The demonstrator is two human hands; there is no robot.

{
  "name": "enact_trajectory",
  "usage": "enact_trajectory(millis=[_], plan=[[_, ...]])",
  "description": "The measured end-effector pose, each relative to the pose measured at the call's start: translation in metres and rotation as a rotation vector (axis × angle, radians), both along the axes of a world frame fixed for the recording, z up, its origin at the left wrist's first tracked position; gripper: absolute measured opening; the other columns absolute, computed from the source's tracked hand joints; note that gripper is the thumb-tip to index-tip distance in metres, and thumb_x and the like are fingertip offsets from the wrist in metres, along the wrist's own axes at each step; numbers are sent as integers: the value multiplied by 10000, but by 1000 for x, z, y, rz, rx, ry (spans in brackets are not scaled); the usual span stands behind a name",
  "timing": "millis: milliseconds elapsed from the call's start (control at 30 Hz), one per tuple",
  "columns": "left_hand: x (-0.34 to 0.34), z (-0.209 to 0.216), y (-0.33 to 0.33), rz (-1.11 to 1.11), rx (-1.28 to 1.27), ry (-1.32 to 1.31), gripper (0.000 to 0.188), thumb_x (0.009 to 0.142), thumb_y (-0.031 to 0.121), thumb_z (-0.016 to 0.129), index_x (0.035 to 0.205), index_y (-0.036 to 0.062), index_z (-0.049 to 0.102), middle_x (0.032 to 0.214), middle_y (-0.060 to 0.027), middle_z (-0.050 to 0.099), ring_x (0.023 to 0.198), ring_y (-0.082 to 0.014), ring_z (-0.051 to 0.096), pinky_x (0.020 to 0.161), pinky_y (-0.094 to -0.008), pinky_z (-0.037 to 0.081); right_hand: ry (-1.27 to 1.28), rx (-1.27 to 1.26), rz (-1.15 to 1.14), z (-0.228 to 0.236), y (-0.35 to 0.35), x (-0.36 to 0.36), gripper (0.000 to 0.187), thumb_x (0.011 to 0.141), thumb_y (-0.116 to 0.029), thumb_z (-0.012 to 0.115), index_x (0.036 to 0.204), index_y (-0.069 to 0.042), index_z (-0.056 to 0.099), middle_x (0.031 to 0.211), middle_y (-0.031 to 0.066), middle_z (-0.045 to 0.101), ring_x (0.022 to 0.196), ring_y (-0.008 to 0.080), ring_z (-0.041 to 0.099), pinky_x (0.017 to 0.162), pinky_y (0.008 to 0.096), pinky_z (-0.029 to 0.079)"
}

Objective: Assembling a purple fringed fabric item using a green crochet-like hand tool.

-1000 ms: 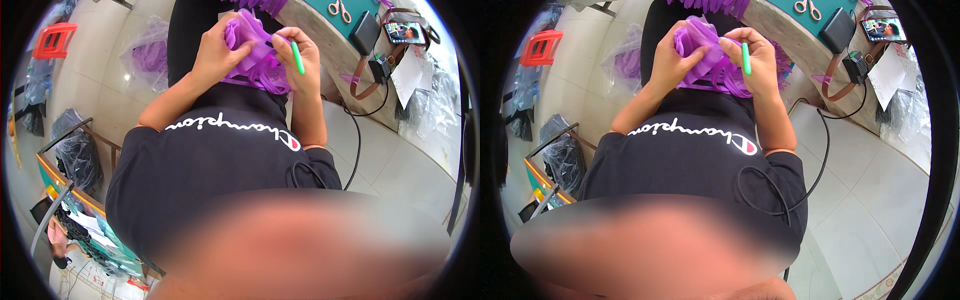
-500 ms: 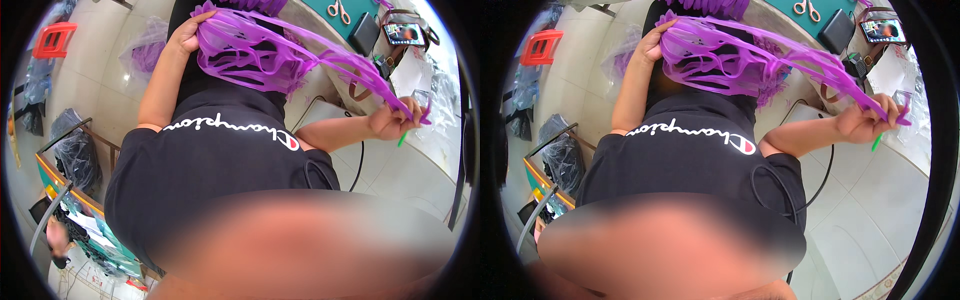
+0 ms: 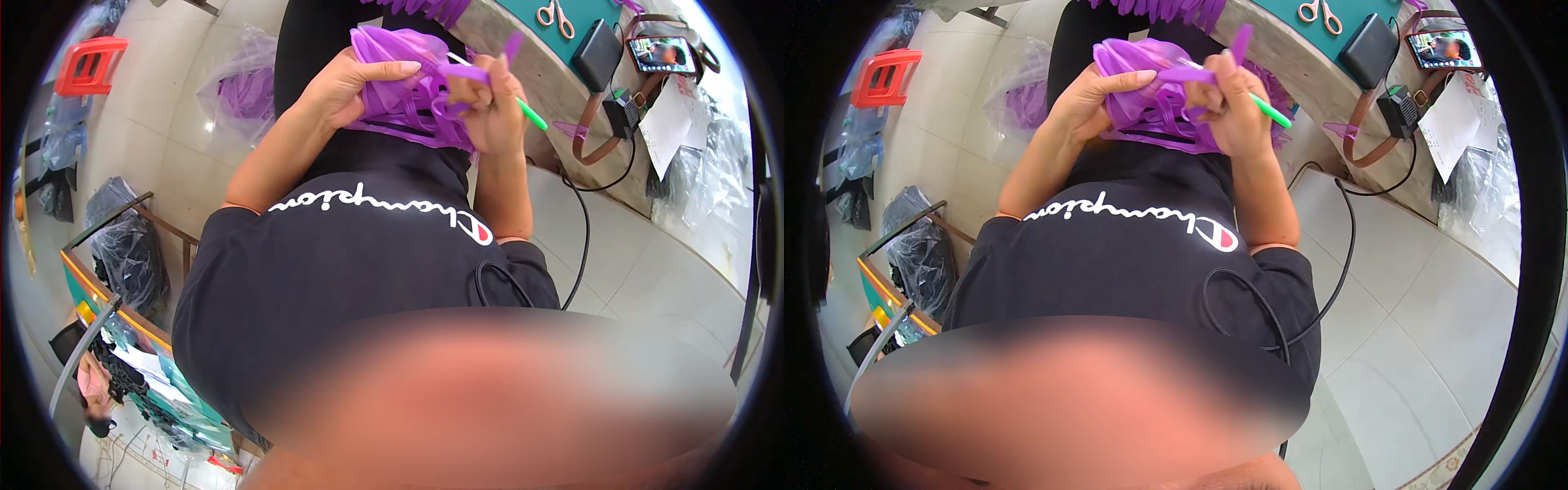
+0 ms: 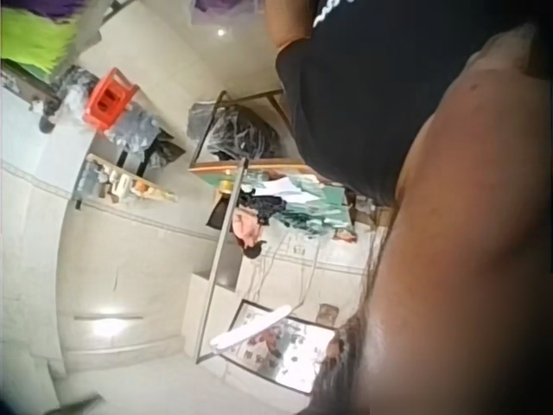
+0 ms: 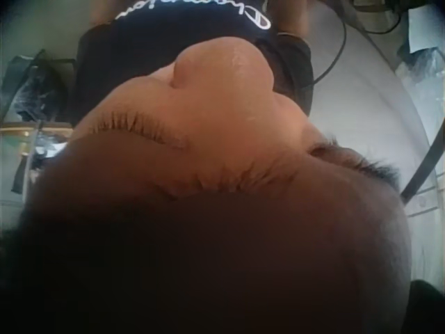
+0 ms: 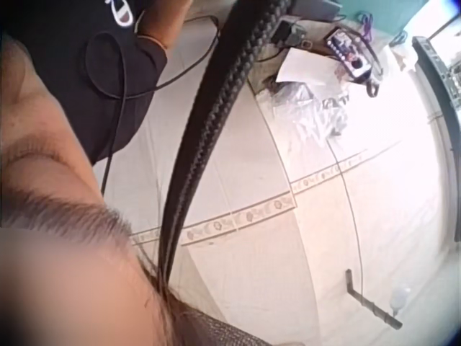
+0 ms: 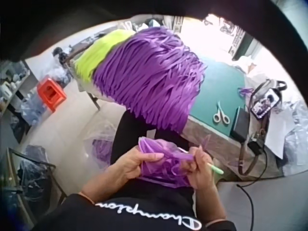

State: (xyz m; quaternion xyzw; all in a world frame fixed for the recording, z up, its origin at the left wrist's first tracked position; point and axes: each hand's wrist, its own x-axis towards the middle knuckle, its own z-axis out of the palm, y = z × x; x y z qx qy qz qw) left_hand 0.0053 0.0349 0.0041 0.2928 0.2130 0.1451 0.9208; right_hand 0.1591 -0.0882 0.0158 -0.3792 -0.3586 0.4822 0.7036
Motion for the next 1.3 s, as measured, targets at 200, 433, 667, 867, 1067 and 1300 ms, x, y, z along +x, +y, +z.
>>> enact_trajectory(millis=[200, 433, 667, 867, 1067, 1300], plan=[[-2, 17, -8, 119, 237, -54, 302, 771, 19, 699, 1056, -19, 605, 969, -100, 652, 884, -178, 631, 781, -292, 518, 92, -102, 118, -2, 1, -5, 444, 998, -387, 263, 633, -140, 319, 530, -18, 294, 537, 110, 252, 493, 254, 231], [-4, 17, -9, 159, 304, -43, 282, 775, 18, 694, 1041, -20, 609, 961, -97, 654, 866, -169, 631, 759, -287, 518, 234, -65, 210, 1, 3, -8, 445, 996, -395, 264, 633, -143, 323, 531, -34, 284, 534, 97, 230, 462, 237, 204], [-5, 16, -10, 172, 347, -59, 283, 778, 17, 691, 1046, -19, 607, 952, -96, 655, 849, -169, 634, 753, -282, 519, 236, -147, 193, 2, 5, -10, 445, 993, -403, 276, 636, -144, 335, 541, -33, 305, 529, 81, 235, 429, 216, 197], [-5, 11, -10, 166, 354, -64, 313, 763, 31, 706, 1055, -13, 600, 982, -101, 645, 886, -168, 626, 777, -279, 511, -262, -377, -146, 4, 2, -16, 438, 959, -415, 423, 645, -110, 401, 581, 3, 428, 493, 58, 307, 438, 198, 237], [-15, 16, 1, -450, 140, -41, 313, 711, 80, 746, 989, 13, 618, 898, -83, 640, 831, -158, 620, 739, -263, 492, -4, -316, -513, -5, 13, 71, 358, 943, -397, 473, 698, -140, 420, 609, 0, 432, 477, 57, 298, 406, 206, 197], [-13, 19, -7, -108, 285, 13, 229, 791, 128, 708, 945, -13, 614, 862, -79, 643, 761, -139, 621, 697, -268, 502, 766, -42, 460, -11, 5, 115, 365, 956, -320, 428, 641, -141, 386, 554, -50, 329, 495, 83, 258, 416, 222, 199]])
